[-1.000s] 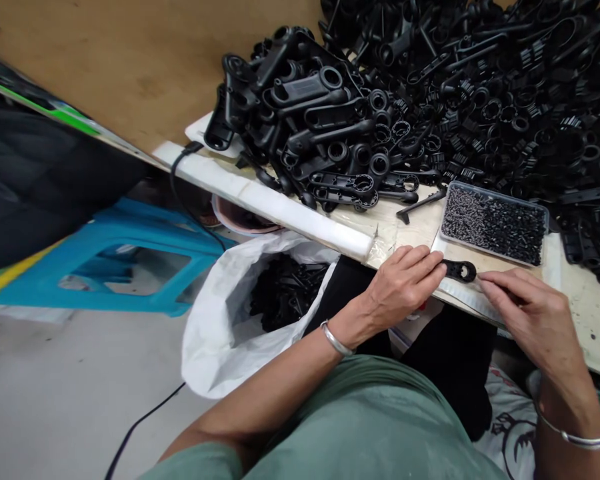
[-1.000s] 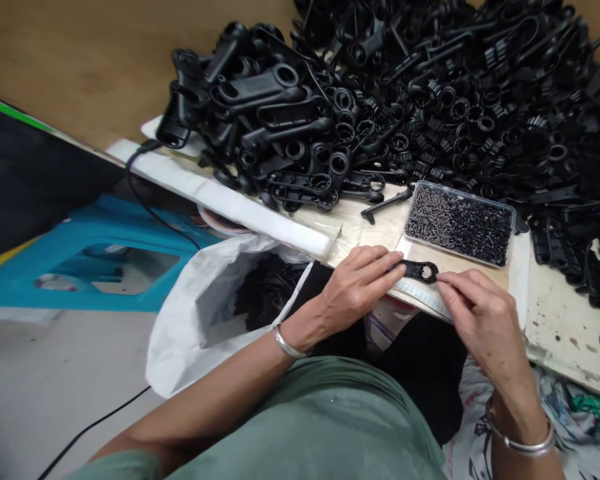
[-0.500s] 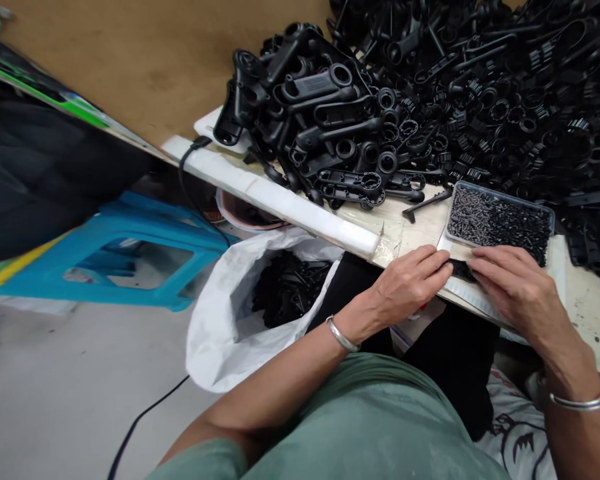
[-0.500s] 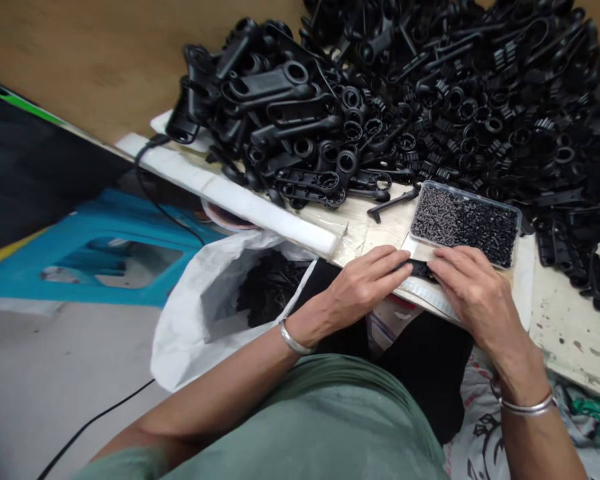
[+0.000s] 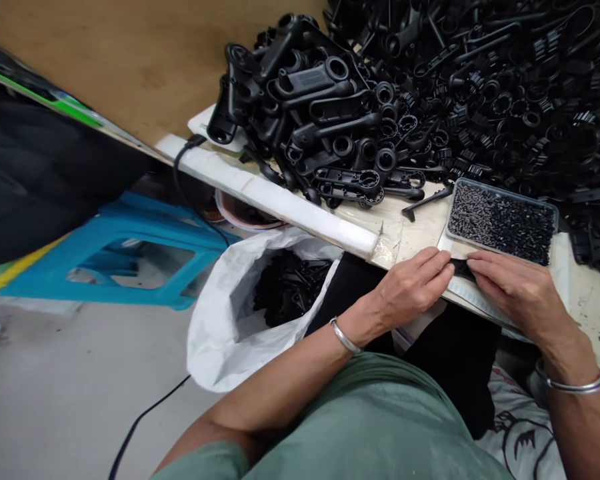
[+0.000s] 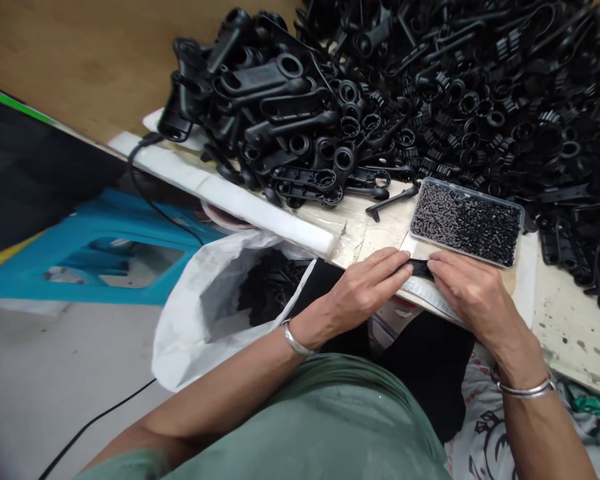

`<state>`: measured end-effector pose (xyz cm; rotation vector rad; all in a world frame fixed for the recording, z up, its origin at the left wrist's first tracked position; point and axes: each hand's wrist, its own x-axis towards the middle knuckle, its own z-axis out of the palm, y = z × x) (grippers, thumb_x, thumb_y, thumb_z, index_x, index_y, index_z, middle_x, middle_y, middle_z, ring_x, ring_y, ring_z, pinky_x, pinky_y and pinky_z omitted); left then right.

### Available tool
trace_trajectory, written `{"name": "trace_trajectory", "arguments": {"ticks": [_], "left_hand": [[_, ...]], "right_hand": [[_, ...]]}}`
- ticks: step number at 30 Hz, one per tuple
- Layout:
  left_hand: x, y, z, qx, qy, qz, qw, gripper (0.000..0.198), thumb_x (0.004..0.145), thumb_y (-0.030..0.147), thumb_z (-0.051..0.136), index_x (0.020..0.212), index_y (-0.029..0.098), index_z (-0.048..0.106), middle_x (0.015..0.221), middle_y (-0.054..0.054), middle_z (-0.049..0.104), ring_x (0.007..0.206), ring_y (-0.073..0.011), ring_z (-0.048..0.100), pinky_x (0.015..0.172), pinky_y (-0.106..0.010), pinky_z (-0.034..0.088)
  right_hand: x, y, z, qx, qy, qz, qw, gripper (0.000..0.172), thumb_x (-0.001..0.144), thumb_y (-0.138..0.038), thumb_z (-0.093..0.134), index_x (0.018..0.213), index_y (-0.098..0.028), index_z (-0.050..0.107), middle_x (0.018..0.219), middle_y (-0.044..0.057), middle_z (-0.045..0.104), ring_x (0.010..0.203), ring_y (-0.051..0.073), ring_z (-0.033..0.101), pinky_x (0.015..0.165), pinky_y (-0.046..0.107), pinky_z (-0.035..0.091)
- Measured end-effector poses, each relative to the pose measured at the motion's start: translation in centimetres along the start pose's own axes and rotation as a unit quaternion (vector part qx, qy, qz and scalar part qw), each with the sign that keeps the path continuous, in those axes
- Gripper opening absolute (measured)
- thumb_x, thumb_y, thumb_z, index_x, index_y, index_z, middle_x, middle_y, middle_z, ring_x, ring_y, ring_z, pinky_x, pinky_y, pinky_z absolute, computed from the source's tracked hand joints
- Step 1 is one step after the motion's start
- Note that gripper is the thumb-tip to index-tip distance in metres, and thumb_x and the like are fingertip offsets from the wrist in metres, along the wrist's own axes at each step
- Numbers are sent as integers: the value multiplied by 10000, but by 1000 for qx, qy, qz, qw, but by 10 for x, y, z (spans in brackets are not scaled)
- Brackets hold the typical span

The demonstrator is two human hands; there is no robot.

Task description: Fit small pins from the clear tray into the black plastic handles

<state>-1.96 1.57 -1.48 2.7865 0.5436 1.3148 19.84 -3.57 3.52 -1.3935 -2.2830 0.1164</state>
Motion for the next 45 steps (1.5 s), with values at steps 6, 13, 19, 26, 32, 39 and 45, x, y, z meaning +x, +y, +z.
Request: {"name": "trace_trajectory", "arguments": {"ticks": [6,13,19,26,32,39,45], "left_hand": [[2,1,-3,5,-8,-1,1000,220,1030,110,396,1060,41,603,1076,-170,710,1030,-211,693,947,-364,617],[4,0,-8,7,-31,-2,999,210,1025,101,415,1049,45,616,1083,-153,710,1008,-203,693,924,-340,621],[2,-1,-8,-5,-39,-11,999,199,1022,87,417,1068,64,609,1132,-147,708,1087,-200,679,975,-351,610],[6,-4,-13,-3,-60,1,998,209,1022,98,424,1096,57,615,1159,-148,712,1099,-218,676,965,-366,612],[7,-4,-13,-1,-81,-6,997,232,1037,115,394,1082,75,619,1150,-145,708,1060,-192,677,927,-345,619],[7,-3,-12,7,-63,-8,998,216,1025,111,424,1074,61,628,1132,-136,713,1041,-201,682,933,-329,610],[5,-1,-8,28,-51,1,998,250,1031,106,387,1096,39,620,1130,-161,711,1052,-199,683,959,-332,601]], "right_hand": [[-1,0,4,-49,40,-30,998,180,937,-139,605,1043,-160,748,1083,96,772,981,211,750,926,323,611],[-26,0,-6,-36,138,112,983,176,906,-175,673,1061,-206,752,1094,53,772,995,213,744,962,379,602],[-42,11,-23,-88,164,189,964,146,916,-258,669,1020,-226,765,1023,50,775,938,249,745,898,413,599],[-20,11,-30,-96,88,110,985,138,951,-251,616,1020,-201,725,954,52,758,814,188,718,765,324,584],[3,-2,-15,-29,7,-28,999,204,933,-142,605,1105,-180,708,1059,85,750,971,222,669,873,379,570],[11,8,-9,-36,-38,-82,995,180,927,-107,581,1044,-159,707,1031,95,745,989,226,658,879,367,564],[12,6,-6,-57,-26,-88,994,151,918,-93,582,1016,-140,687,989,96,732,950,219,670,886,366,564]]}}
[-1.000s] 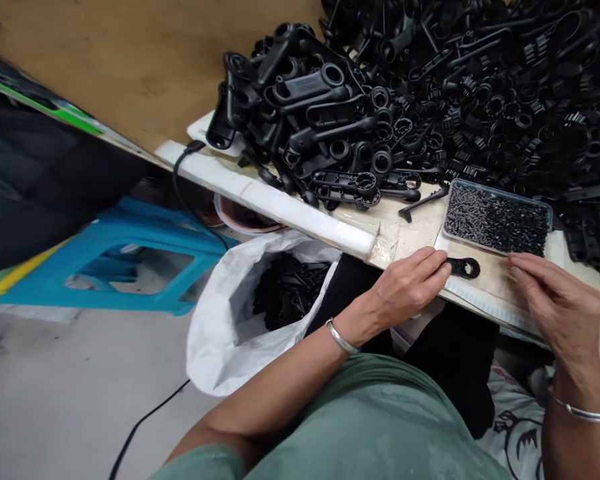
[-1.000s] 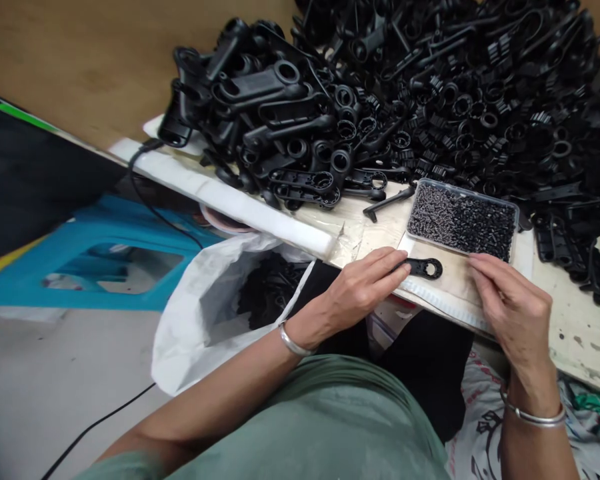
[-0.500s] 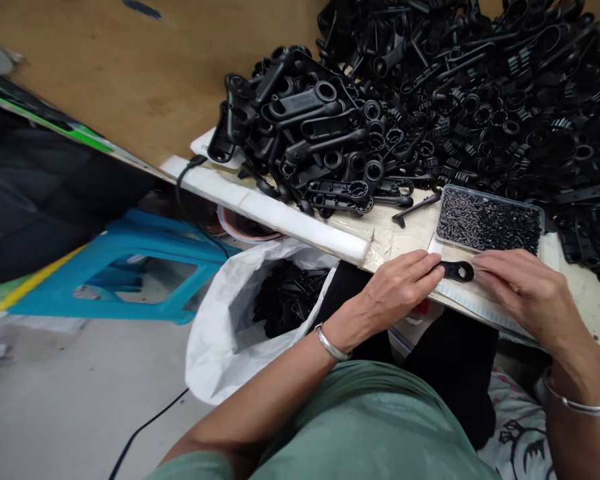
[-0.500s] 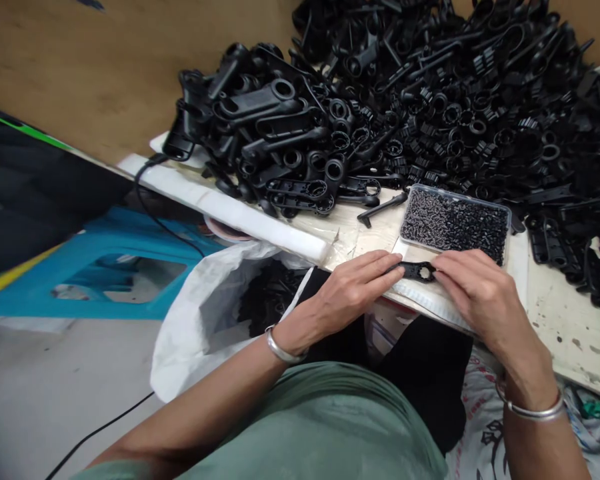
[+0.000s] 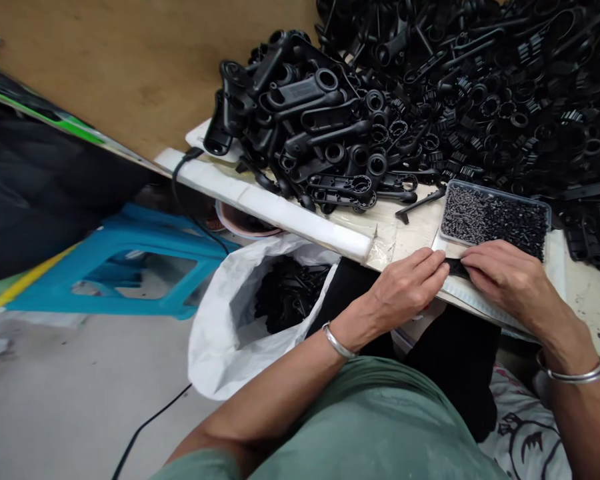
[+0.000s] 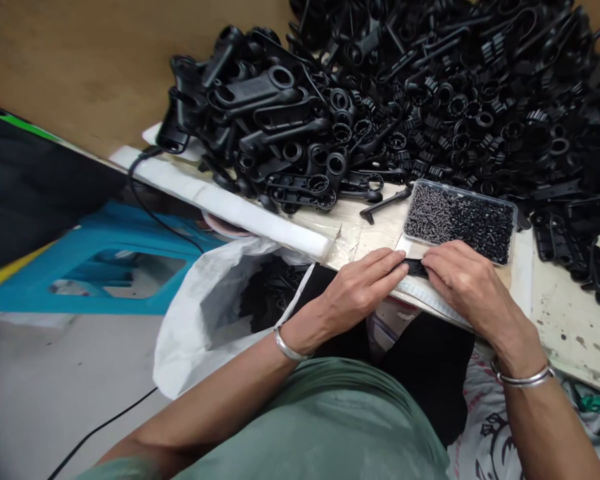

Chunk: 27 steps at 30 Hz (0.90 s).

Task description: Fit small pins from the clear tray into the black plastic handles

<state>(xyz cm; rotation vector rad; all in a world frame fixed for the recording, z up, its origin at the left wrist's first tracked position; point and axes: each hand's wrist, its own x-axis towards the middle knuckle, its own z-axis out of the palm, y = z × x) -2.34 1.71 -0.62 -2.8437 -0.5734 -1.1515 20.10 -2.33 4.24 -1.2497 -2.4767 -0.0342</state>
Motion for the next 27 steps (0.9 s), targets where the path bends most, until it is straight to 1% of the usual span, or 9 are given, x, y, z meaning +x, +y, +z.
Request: {"name": "trace_trajectory", "arguments": {"ticks": [7,11,13,15,19,21,24,27], "left_hand": [[-1,1,2,10,-8,3,1000,252,1023,107,397,1114,20,615,1153,-191,703,1071,-217,677,958,-344,600],[0,2,1,19,-18,-4,1000,271,1031,113,377,1100,40,628,1143,-173,711,1039,-207,685,934,-334,609],[0,2,2,25,-18,-6,999,277,1034,114,369,1097,52,632,1139,-162,713,1027,-200,688,919,-323,613],[0,1,1,29,-16,-2,999,275,1033,113,370,1095,55,632,1137,-158,713,1025,-198,688,919,-318,611],[-1,1,1,26,-30,-2,999,249,1024,98,395,1112,57,624,1163,-162,702,1044,-199,684,927,-321,605],[-2,0,0,20,-38,-5,999,230,1019,94,416,1123,56,617,1173,-168,697,1058,-201,680,924,-325,606],[-2,1,0,16,-31,-3,999,218,1015,92,431,1128,51,613,1171,-170,696,1067,-203,678,931,-335,607],[-1,0,1,13,-22,1,1000,213,1014,88,434,1114,52,618,1164,-164,702,1060,-199,684,933,-331,609]], "right_hand": [[1,-8,1,-7,9,34,999,181,944,-131,543,998,-171,710,980,93,744,941,228,688,884,394,578],[-1,-6,4,22,2,78,997,200,966,-167,527,1005,-202,720,1011,80,756,971,226,694,899,415,579],[-4,-4,6,55,22,99,993,200,974,-186,532,1009,-207,727,1026,71,765,976,218,706,897,414,588],[-9,-3,6,75,57,127,987,196,975,-207,544,1013,-208,736,1056,67,769,977,212,724,905,408,597],[-26,-6,-1,57,118,201,971,189,957,-228,582,1050,-233,747,1105,48,767,1011,223,736,957,422,591],[-36,-8,-4,39,127,222,966,188,949,-228,598,1068,-246,742,1109,37,766,1024,226,733,967,425,586],[-50,-10,-5,26,132,224,965,180,936,-221,622,1070,-248,740,1091,29,769,1000,222,738,952,412,593],[-57,-11,-5,16,137,228,964,171,928,-219,633,1056,-257,741,1053,22,774,970,230,744,922,408,601]]}}
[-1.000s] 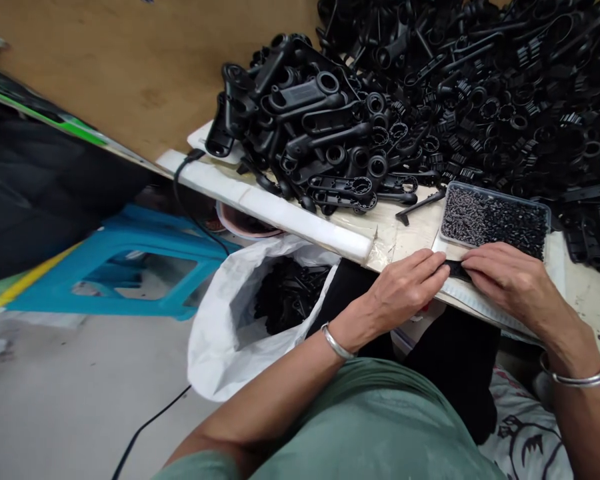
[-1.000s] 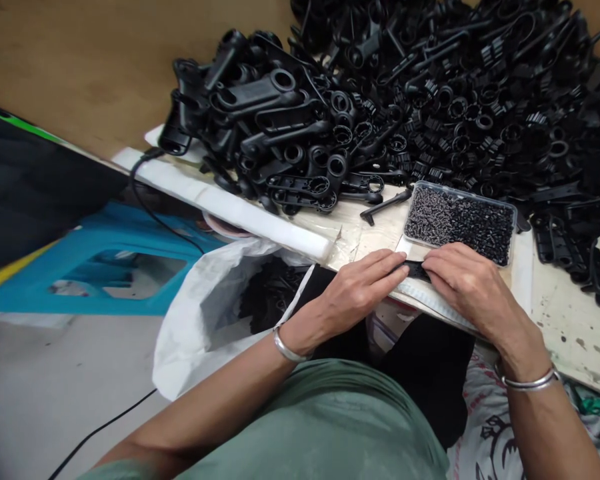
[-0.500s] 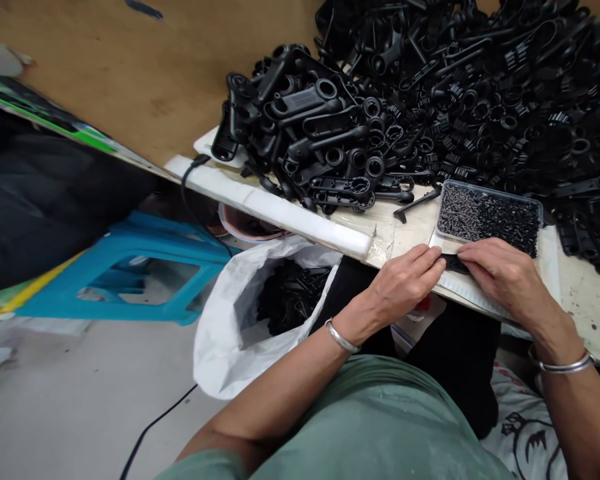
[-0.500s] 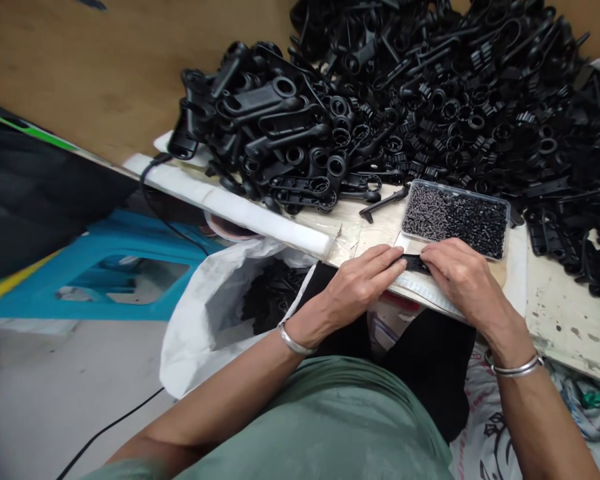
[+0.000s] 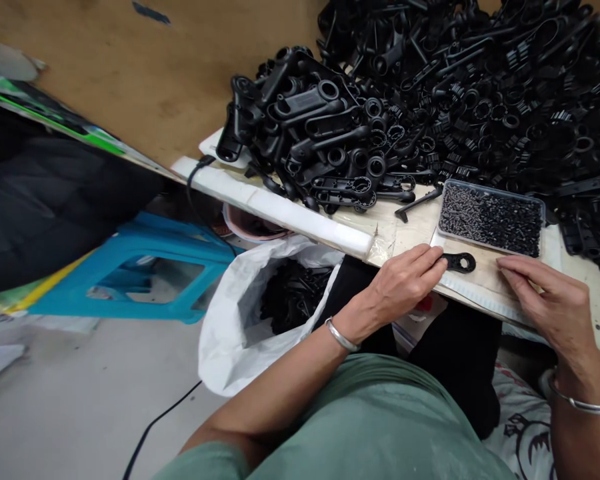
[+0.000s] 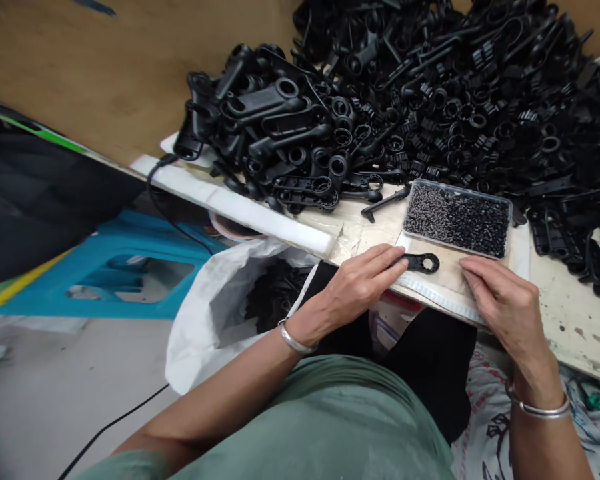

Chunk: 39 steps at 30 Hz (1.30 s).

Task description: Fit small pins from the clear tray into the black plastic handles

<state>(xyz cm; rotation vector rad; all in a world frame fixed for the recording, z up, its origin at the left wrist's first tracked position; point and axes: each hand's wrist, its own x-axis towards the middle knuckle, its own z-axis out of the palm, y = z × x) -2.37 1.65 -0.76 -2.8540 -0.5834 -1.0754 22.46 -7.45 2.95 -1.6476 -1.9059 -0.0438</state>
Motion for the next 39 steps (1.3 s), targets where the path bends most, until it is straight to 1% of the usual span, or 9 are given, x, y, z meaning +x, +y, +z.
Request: {"name": "trace_trajectory", "arguments": {"ticks": [5,10,13,15,18,23,27,32,39], "left_hand": [[0,-1,-1,-13,1,4,1000,194,1010,95,456,1101,55,623,1174,-164,705,1109,-205,676,972,-343,601],[0,-1,-3,-41,1,0,999,221,1022,109,430,1121,74,624,1210,-158,696,1191,-215,636,1027,-388,572],[9,-5,-6,-42,4,-10,999,247,1030,117,403,1101,108,639,1150,-111,718,1106,-192,648,981,-364,578],[19,-10,-9,-31,11,-15,999,271,1031,109,383,1047,116,654,1048,-89,730,990,-177,647,916,-336,573],[42,-20,-11,-4,-9,-29,1000,306,1026,91,368,956,125,663,927,-73,714,889,-186,594,840,-330,522],[78,-35,2,4,-130,-43,991,308,1024,116,402,832,154,639,813,-47,632,870,-204,522,810,-350,403],[90,-40,18,-9,-137,-22,990,268,1011,100,422,860,161,634,846,-39,607,929,-204,513,872,-366,348],[95,-39,23,7,-161,-4,987,277,997,88,459,781,152,621,798,-44,600,945,-217,523,881,-388,330],[91,-39,25,19,-152,6,988,219,1010,104,439,864,151,595,885,-58,618,967,-233,536,884,-412,366]], "right_hand": [[12,2,-10,-43,4,35,998,157,937,-285,626,1037,-270,747,1024,50,775,884,255,747,816,392,601],[38,26,-11,-175,-57,37,982,243,964,-357,561,1053,-231,749,985,110,758,839,284,713,701,407,542],[51,42,-3,-253,-69,18,965,229,917,-379,603,1011,-248,767,931,83,762,699,256,675,545,363,457],[57,47,2,-280,-67,6,958,205,885,-379,633,980,-266,775,881,58,767,629,221,646,496,328,399],[62,45,7,-293,-82,12,953,165,872,-338,636,933,-272,774,817,41,760,609,207,632,478,312,366],[65,37,6,-298,-109,26,948,148,879,-306,612,871,-262,753,785,39,742,600,205,630,470,302,325],[66,35,4,-297,-122,32,946,153,879,-289,601,858,-255,748,766,39,738,606,206,636,469,301,312],[68,32,5,-275,-98,18,956,182,899,-344,597,886,-270,763,814,35,759,635,204,649,476,305,319],[74,26,7,-262,-163,73,948,129,888,-301,613,828,-259,720,779,26,734,646,214,638,513,311,306]]}}
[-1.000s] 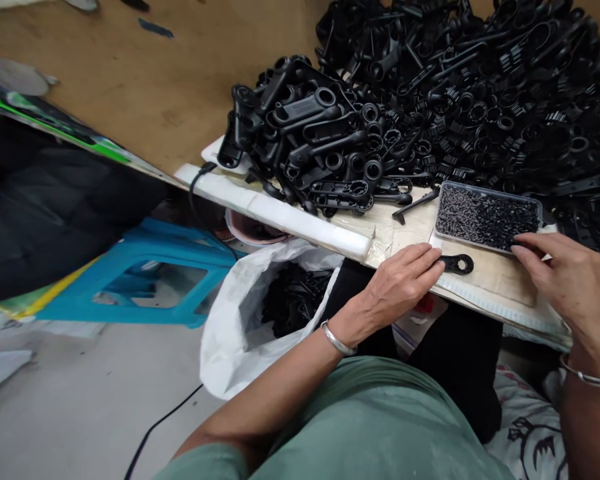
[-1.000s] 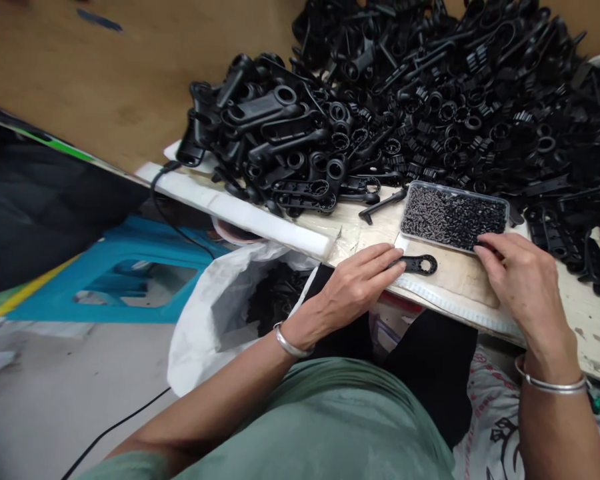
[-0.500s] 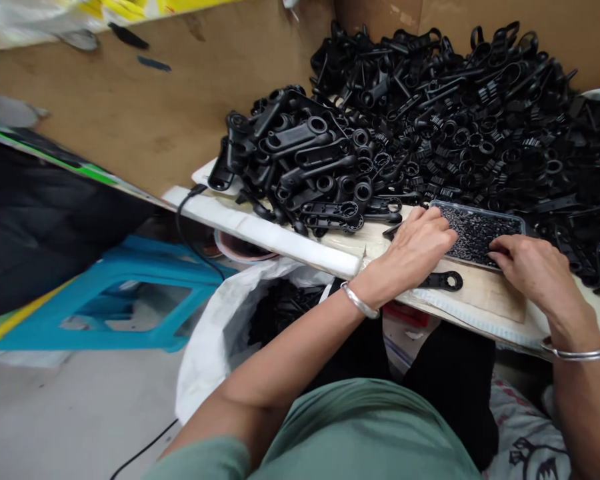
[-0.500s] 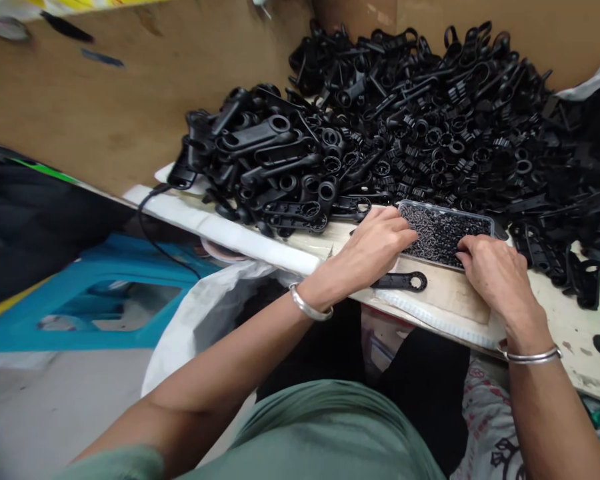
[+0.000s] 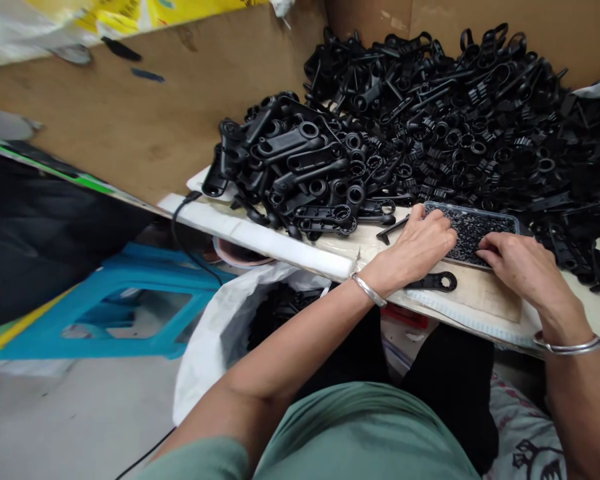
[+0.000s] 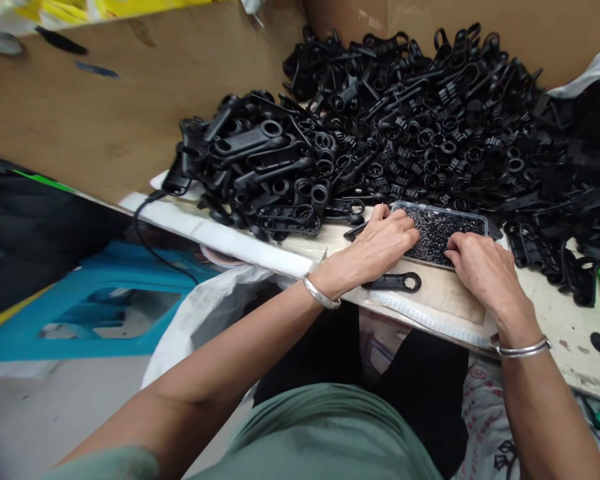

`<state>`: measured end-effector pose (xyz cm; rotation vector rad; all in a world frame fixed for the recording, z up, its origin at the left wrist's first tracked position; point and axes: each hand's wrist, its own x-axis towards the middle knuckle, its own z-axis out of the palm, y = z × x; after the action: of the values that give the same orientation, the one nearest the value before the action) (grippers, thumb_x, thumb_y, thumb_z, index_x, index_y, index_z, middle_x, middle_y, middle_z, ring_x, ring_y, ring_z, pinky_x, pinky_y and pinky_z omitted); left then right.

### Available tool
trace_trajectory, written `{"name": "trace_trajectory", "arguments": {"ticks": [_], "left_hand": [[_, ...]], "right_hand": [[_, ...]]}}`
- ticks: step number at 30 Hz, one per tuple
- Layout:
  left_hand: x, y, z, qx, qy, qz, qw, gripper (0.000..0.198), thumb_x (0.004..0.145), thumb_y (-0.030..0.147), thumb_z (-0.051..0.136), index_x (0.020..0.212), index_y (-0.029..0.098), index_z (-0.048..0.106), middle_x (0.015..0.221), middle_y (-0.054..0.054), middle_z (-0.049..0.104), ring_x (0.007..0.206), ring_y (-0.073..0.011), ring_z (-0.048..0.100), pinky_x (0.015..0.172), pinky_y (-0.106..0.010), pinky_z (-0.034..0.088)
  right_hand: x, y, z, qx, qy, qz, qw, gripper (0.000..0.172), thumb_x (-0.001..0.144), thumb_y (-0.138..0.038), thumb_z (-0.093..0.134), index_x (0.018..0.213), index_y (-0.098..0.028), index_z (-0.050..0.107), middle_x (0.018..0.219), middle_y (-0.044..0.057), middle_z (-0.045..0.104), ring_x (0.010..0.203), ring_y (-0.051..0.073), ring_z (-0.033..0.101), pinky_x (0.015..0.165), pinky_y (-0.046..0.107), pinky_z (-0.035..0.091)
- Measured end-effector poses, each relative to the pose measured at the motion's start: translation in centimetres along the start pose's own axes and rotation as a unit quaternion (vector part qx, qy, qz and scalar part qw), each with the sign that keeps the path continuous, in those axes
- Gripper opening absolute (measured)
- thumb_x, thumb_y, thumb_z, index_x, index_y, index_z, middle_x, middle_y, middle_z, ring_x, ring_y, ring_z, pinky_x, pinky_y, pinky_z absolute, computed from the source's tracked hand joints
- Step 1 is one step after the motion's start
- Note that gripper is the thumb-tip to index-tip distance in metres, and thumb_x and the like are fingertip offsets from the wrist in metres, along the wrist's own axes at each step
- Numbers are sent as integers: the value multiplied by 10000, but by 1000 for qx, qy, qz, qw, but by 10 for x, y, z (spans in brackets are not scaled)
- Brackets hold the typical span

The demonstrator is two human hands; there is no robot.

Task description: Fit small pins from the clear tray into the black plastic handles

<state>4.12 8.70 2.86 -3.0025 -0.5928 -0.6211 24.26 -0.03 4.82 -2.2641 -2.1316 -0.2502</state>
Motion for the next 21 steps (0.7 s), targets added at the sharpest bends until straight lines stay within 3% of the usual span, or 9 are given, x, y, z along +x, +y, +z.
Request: {"name": "trace_trajectory", "arguments": {"ticks": [7,11,14,19,21], "left_hand": [[9,-5,-7,-104,1,-83,991,218,959,31,443,905,123,634,846,-58,668,881,-207,598,777,-321,464],[8,-4,-12,-259,42,-155,953,203,893,7,524,951,137,668,913,-38,729,868,-173,666,797,-300,516],[2,-2,-12,-408,105,-207,883,161,843,12,605,884,151,676,888,-13,745,851,-143,698,808,-269,543],[-5,2,-6,-632,137,-277,711,153,734,-1,694,810,125,651,791,-14,723,792,-136,712,761,-258,575],[-6,4,-5,-681,151,-288,656,171,704,-1,713,799,121,641,768,-8,711,789,-134,711,768,-265,576]], "right_hand": [[-6,6,-1,60,3,14,998,138,925,-293,582,862,-266,702,888,9,749,780,221,659,589,317,372],[-4,-4,-2,50,32,19,998,202,938,-334,587,1083,-272,712,1034,33,744,870,239,670,628,327,402],[-1,-12,-2,13,11,21,1000,236,965,-309,539,1128,-262,704,1079,45,721,888,237,668,630,330,395],[2,-15,-2,0,-24,37,999,211,975,-292,507,990,-251,713,1036,33,718,853,225,658,623,332,379],[2,-14,-1,0,-23,39,999,223,976,-292,493,983,-246,711,1042,37,724,829,223,655,623,335,378]]}}
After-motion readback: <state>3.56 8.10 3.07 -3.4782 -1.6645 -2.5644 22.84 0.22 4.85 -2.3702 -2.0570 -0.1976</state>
